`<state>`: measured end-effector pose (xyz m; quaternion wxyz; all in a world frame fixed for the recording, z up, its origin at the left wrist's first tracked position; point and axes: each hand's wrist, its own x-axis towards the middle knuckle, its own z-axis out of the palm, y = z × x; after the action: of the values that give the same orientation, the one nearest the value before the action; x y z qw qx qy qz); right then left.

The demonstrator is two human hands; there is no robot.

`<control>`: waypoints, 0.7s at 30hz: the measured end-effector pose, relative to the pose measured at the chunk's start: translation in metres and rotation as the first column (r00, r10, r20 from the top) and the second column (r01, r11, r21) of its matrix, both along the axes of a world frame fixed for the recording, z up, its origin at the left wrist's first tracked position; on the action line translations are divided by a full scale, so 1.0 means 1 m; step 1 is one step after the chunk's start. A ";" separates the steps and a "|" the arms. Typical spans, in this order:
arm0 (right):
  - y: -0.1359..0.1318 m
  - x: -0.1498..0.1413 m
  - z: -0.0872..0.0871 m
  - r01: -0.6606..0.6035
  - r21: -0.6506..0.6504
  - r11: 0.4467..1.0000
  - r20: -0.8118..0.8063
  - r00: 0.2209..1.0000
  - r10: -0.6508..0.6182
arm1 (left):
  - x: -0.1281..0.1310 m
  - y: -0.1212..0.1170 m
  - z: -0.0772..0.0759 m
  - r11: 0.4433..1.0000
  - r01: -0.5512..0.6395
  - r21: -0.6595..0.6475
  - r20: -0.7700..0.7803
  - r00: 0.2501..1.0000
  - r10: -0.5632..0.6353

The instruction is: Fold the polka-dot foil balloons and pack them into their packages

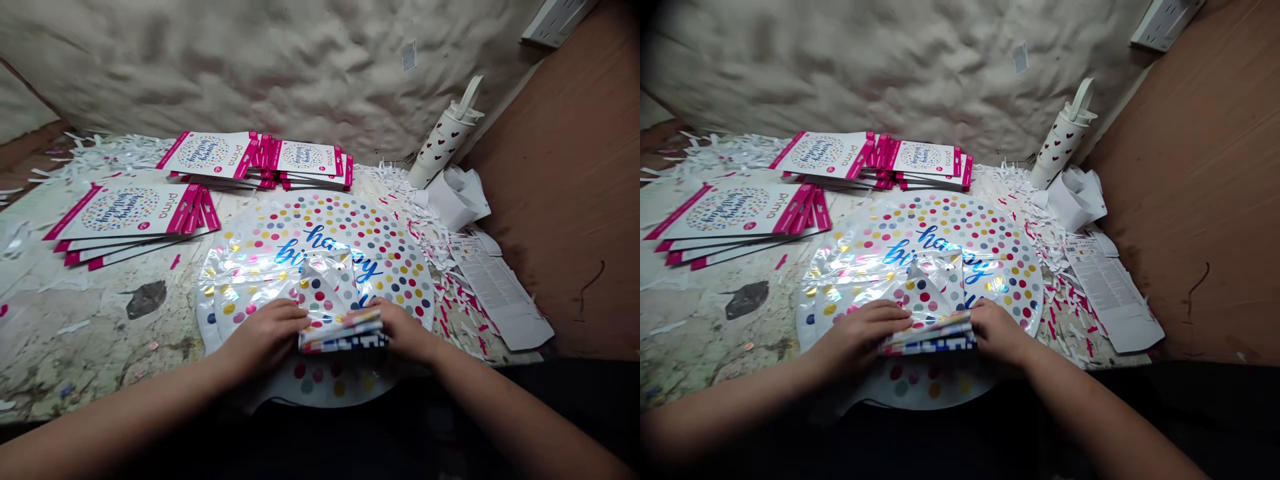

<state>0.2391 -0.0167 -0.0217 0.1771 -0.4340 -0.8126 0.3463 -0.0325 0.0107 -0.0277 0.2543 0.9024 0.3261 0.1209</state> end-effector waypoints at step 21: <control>0.048 -0.077 -0.018 0.169 0.240 0.956 0.421 0.869 -0.259 | 0.016 0.047 0.033 0.911 -0.387 -0.144 -0.166 0.917 0.363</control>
<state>0.1623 0.0314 -0.0400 0.0645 -0.5700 -0.8081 0.1338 -0.0161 0.0577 0.0051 0.2815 0.8032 0.5194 0.0767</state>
